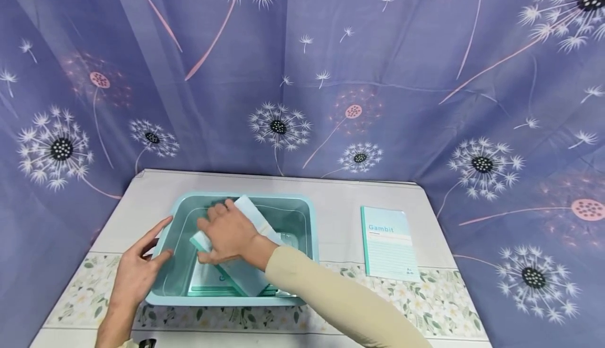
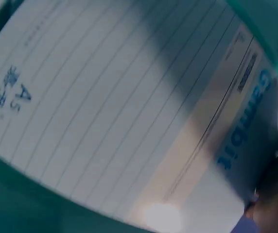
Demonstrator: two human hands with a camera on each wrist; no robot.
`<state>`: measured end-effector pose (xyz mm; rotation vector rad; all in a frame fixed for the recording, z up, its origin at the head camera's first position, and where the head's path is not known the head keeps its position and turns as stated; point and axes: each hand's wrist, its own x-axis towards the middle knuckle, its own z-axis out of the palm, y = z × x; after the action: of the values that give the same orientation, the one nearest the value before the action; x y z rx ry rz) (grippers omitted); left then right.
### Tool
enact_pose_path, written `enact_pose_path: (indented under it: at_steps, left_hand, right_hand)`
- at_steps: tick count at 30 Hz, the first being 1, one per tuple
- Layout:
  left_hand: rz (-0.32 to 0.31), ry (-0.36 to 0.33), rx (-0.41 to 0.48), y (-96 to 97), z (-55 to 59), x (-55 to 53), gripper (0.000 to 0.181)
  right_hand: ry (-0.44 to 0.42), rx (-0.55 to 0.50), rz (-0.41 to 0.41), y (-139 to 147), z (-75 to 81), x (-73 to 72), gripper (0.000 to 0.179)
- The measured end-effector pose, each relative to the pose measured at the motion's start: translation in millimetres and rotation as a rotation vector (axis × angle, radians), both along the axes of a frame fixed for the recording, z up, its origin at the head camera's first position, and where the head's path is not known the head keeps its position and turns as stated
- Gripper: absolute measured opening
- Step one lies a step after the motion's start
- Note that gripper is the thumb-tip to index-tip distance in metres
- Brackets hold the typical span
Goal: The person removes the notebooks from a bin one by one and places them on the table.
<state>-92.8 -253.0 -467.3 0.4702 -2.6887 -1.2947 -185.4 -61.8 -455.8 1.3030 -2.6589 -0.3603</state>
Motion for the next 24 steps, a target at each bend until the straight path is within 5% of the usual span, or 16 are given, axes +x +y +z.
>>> enact_pose_path:
  at_steps: [5,12,24]
  left_hand:
    - [0.016,-0.009,-0.005,-1.1,-0.4,-0.8,0.071]
    - [0.021,-0.012,-0.004,-1.4,-0.4,-0.2,0.073]
    - [0.017,-0.007,-0.009,1.2,-0.4,-2.6,0.073]
  right_hand:
    - [-0.001,-0.257,-0.191,18.4,32.8,-16.7,0.056]
    - [-0.066,-0.458,-0.464,57.3,83.9,-40.3,0.061]
    - [-0.229,-0.680,-0.672,145.8,140.6,-52.4,0.078]
